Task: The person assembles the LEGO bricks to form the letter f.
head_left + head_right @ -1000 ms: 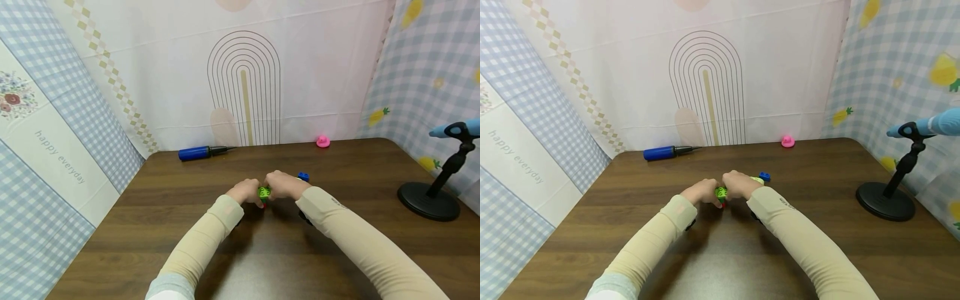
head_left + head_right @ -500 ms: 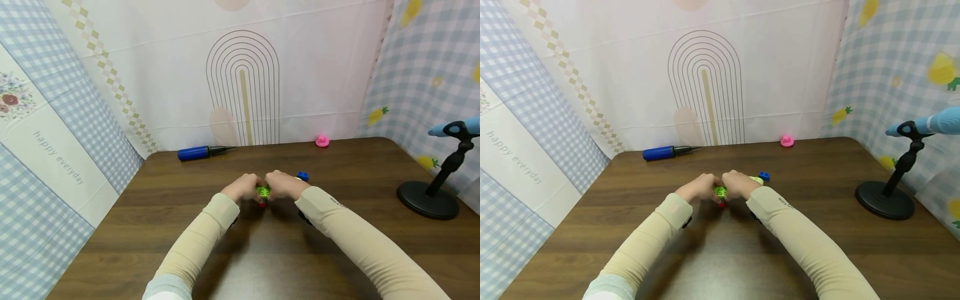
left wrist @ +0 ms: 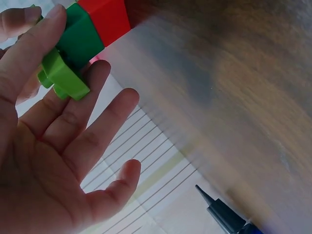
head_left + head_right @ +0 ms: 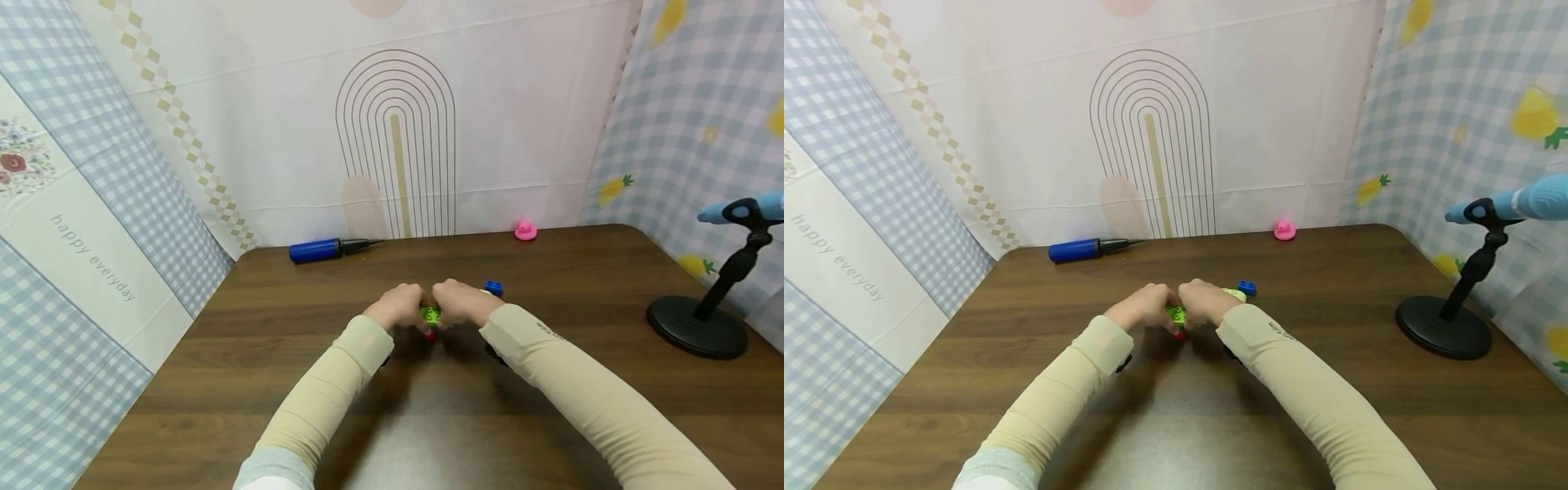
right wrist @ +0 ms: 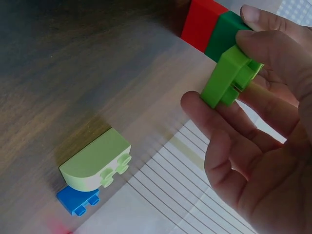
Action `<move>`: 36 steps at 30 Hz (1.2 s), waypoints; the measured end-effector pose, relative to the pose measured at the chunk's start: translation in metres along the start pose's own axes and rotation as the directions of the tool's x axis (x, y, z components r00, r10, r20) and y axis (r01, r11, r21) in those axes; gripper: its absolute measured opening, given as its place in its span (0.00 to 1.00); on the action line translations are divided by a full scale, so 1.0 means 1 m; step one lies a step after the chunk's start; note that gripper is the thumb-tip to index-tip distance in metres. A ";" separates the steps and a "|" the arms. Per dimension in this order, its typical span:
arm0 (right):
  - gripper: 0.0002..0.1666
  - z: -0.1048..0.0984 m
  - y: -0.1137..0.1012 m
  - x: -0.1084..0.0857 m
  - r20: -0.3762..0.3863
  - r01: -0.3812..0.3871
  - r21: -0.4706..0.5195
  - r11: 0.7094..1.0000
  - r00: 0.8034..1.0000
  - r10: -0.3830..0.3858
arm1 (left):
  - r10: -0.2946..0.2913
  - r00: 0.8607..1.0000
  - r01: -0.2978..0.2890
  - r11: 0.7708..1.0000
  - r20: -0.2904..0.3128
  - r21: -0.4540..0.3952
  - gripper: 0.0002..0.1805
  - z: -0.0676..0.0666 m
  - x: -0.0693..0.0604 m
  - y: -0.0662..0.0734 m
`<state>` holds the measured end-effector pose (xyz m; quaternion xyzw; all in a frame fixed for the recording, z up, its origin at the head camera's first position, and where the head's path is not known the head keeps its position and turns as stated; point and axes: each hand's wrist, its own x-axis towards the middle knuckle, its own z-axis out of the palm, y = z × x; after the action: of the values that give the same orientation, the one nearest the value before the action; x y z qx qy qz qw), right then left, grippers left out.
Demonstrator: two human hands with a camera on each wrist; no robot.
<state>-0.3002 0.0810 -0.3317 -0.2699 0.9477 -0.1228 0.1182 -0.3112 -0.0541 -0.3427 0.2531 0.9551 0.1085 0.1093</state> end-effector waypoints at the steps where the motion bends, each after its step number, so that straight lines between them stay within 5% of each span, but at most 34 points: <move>1: 0.08 0.000 0.000 0.000 -0.001 0.000 -0.001 1.000 1.000 0.000 | 0.003 1.000 -0.003 1.000 -0.001 0.000 0.18 0.000 0.000 0.000; 7: 0.09 0.000 -0.001 0.000 0.005 -0.011 0.024 1.000 1.000 0.011 | -0.012 1.000 0.012 1.000 -0.009 0.010 0.18 -0.003 -0.002 0.005; 13: 0.08 -0.003 0.005 -0.002 0.028 0.037 0.046 0.998 0.999 -0.039 | -0.089 0.996 0.089 0.996 -0.017 0.021 0.16 -0.003 -0.002 0.009; 21: 0.24 -0.017 0.038 -0.008 -0.026 0.027 0.132 0.991 0.999 -0.024 | -0.142 0.990 0.142 0.989 -0.017 0.045 0.16 -0.002 -0.002 0.013; 30: 0.16 -0.022 0.068 -0.017 -0.109 -0.087 0.010 0.996 0.990 0.088 | -0.155 0.988 0.156 0.986 -0.019 0.063 0.17 -0.003 -0.004 0.013; 36: 0.19 -0.015 0.083 -0.018 -0.115 -0.168 -0.055 0.984 0.980 0.161 | -0.158 0.987 0.159 0.985 -0.017 0.065 0.16 -0.003 -0.004 0.014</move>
<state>-0.3298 0.1615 -0.3389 -0.1872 0.9753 -0.0967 0.0667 -0.3025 -0.0444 -0.3358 0.1792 0.9759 0.0691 0.1035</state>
